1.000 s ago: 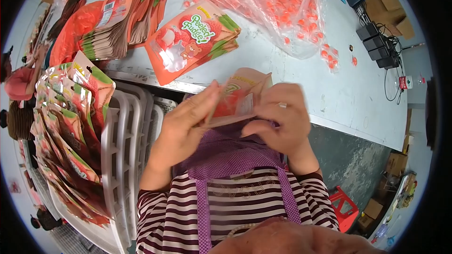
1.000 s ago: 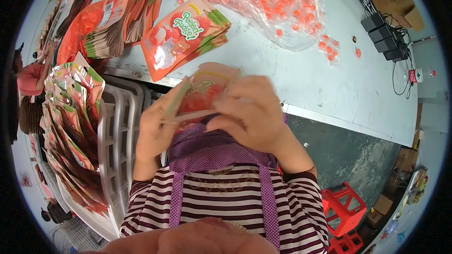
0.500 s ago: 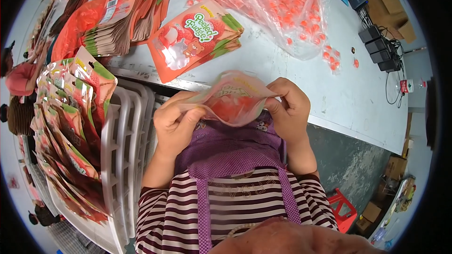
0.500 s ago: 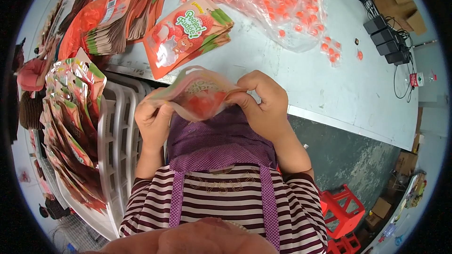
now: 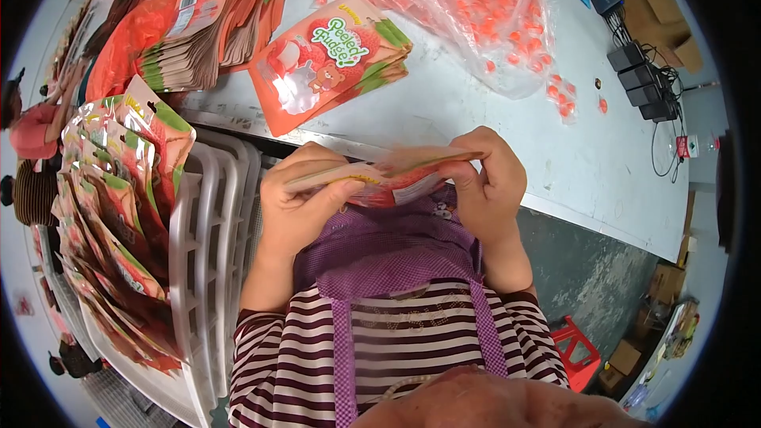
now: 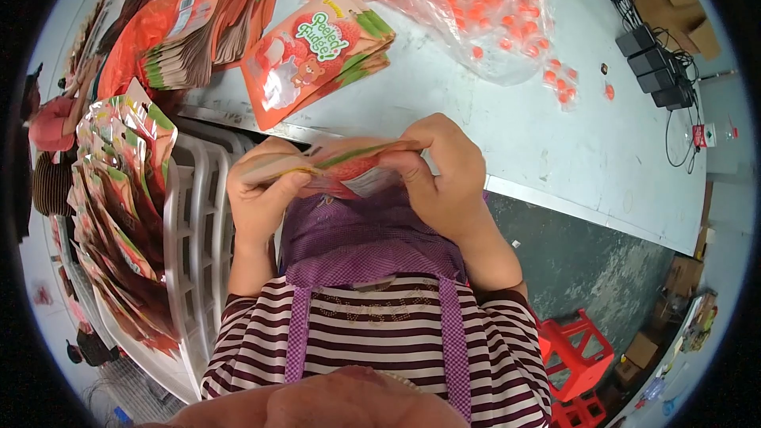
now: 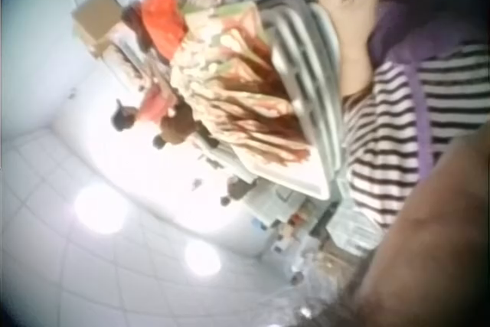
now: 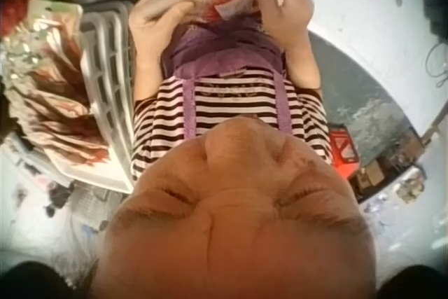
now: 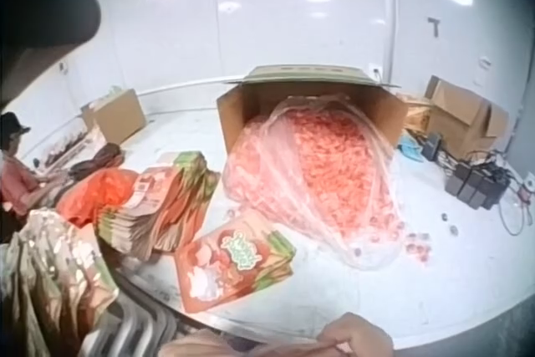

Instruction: Packaging small red candies into individual plastic pouches at a factory workstation.

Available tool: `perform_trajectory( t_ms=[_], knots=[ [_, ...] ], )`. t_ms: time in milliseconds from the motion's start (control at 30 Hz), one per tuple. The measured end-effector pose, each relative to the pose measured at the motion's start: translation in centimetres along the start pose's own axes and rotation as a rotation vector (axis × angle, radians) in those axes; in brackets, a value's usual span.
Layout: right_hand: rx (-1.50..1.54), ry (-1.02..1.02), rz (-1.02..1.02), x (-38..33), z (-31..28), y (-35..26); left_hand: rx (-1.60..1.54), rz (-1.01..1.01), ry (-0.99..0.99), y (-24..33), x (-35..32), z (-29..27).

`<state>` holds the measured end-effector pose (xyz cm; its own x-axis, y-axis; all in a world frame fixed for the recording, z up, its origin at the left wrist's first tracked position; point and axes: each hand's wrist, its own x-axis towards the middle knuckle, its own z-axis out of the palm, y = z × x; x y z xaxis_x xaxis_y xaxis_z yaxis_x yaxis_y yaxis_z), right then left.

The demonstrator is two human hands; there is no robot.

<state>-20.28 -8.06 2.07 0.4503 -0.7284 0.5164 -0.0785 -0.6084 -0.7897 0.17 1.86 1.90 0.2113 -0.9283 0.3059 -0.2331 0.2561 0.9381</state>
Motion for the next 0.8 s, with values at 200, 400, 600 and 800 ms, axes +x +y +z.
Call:
perform_trajectory(
  t_ms=[200, 400, 600, 800],
  knots=[
    [0.355, -0.197, 0.145, 0.5, 0.7, 0.3, 0.034, 0.139, 0.093, 0.7, -0.1, 0.2],
    [0.388, -0.255, 0.062, 0.4, 0.5, -0.5, -0.144, -0.036, -0.016, 1.3, -0.7, -0.5],
    [0.525, -0.327, 0.134, 0.3, 1.6, -0.8, -0.235, -0.282, 0.029, 2.3, -1.8, -0.5],
    [0.452, -0.395, 0.089, 0.1, 2.5, -1.3, -0.045, -0.044, -0.009, 2.1, -3.0, -0.7]
  ],
)
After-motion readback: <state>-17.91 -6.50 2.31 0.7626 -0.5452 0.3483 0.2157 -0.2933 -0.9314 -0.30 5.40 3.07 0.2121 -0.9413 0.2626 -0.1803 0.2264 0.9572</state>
